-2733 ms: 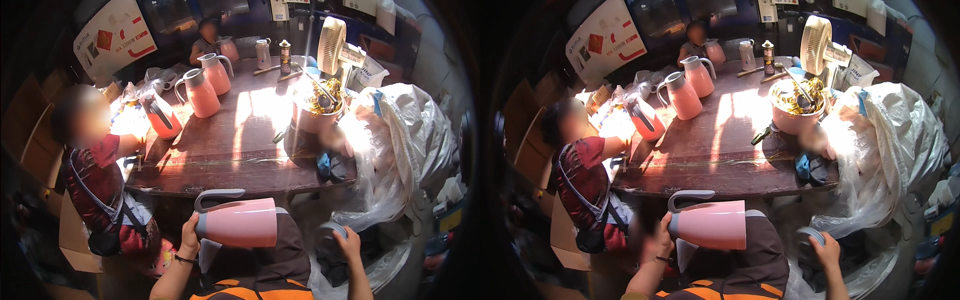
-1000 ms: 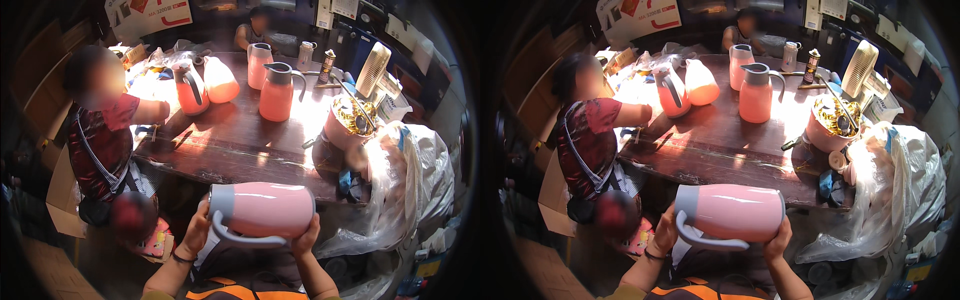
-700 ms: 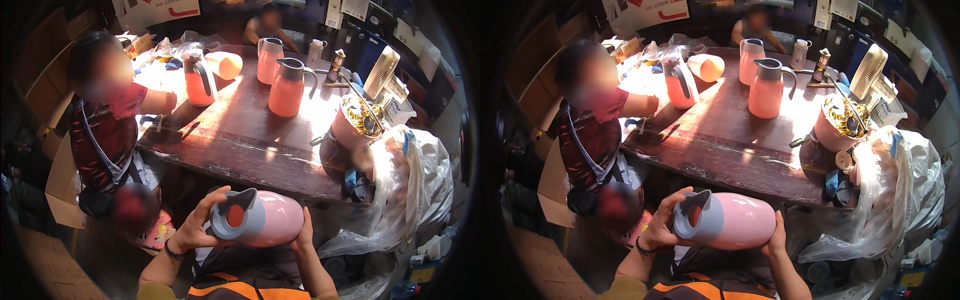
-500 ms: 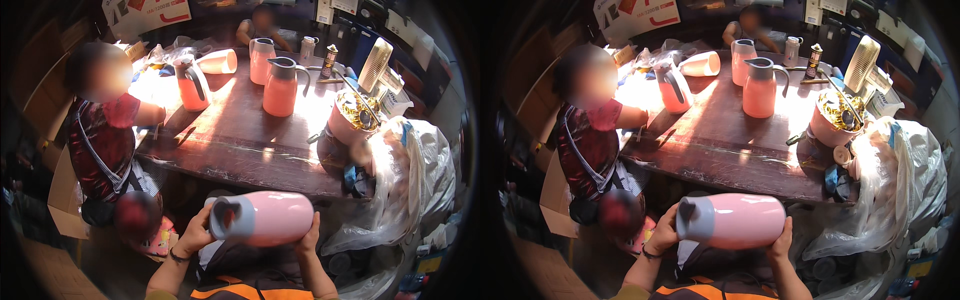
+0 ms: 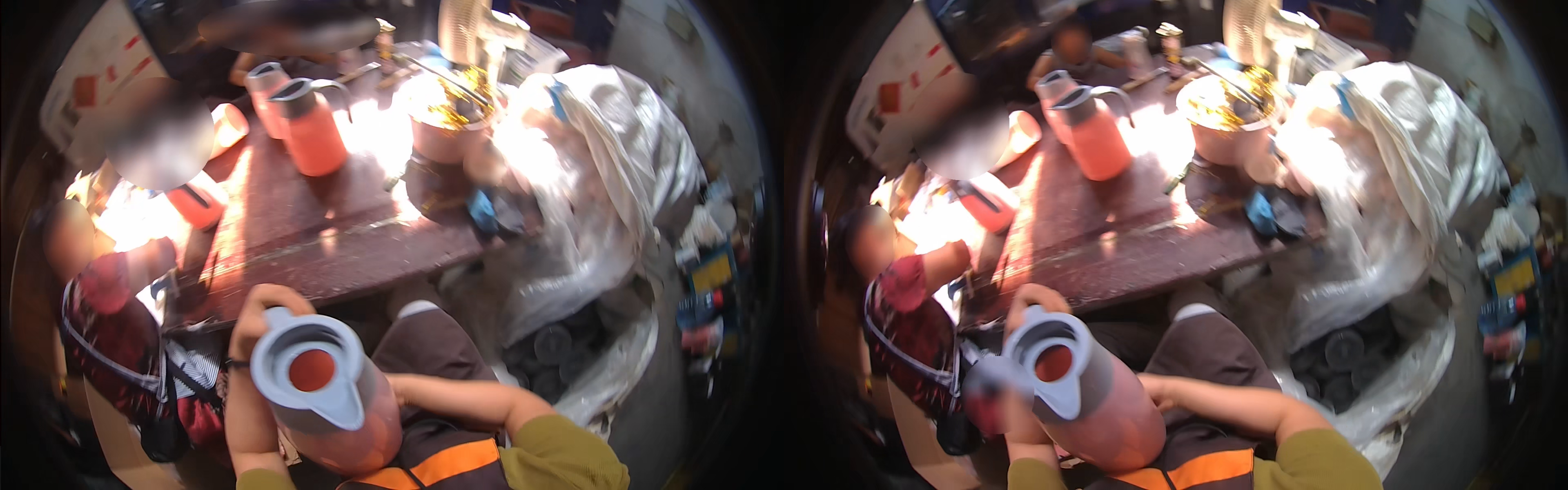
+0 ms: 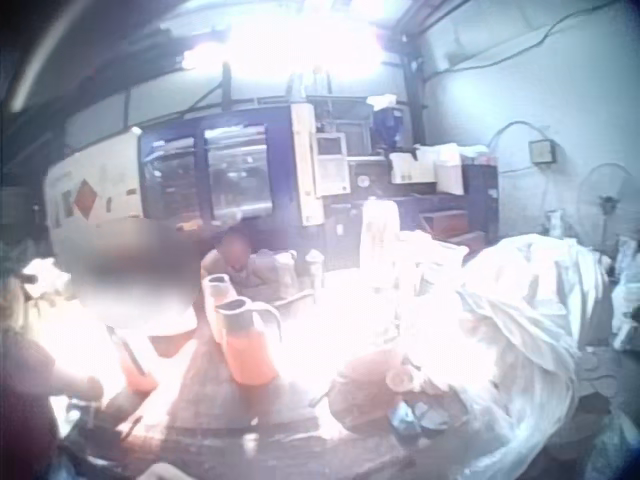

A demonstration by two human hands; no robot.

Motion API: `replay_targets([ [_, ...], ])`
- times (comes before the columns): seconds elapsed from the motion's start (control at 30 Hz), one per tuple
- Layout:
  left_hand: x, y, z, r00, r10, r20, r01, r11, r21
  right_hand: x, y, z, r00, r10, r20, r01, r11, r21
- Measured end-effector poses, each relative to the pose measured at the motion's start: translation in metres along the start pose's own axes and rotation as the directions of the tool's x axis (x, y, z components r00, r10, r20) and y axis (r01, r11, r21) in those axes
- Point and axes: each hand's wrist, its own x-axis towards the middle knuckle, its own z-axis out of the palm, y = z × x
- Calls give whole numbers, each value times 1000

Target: The person assembles pink pitchers by attaching gray handles and lids, inserting small rubber gaskets, and placing finished units on a wooden table. They handle each pitcher one at a time, rotating it to fit components and occasionally wiping the surface.

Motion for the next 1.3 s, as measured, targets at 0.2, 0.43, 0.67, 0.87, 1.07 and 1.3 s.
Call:
replay_targets([
  [0.2, -66, -7, 34, 738, 73, -671, 207, 922, 328, -209, -117, -45, 114, -927, -356, 480, 366, -797],
  [0.43, -62, -33, 80, 714, -178, -677, 428, 877, 221, -387, -189, -189, -453, -881, 136, -604, 190, -774],
  [0.67, -43, -32, 99, 750, -250, -612, 451, 871, 197, -425, -234, -242, -233, -970, -64, -972, 234, -1],
  [0.87, -47, -31, 109, 716, -306, -627, 479, 869, 122, -384, -202, -154, -592, -781, 200, -632, 295, -717],
  [1.07, -17, -37, 118, 880, -212, -425, 425, 753, 503, -248, -99, -15, 152, -942, -300, 510, 335, -792],
  [1.3, -34, -35, 123, 910, -175, -376, 368, 761, 535, -170, -108, 36, 539, -842, 8, 130, 73, -989],
])
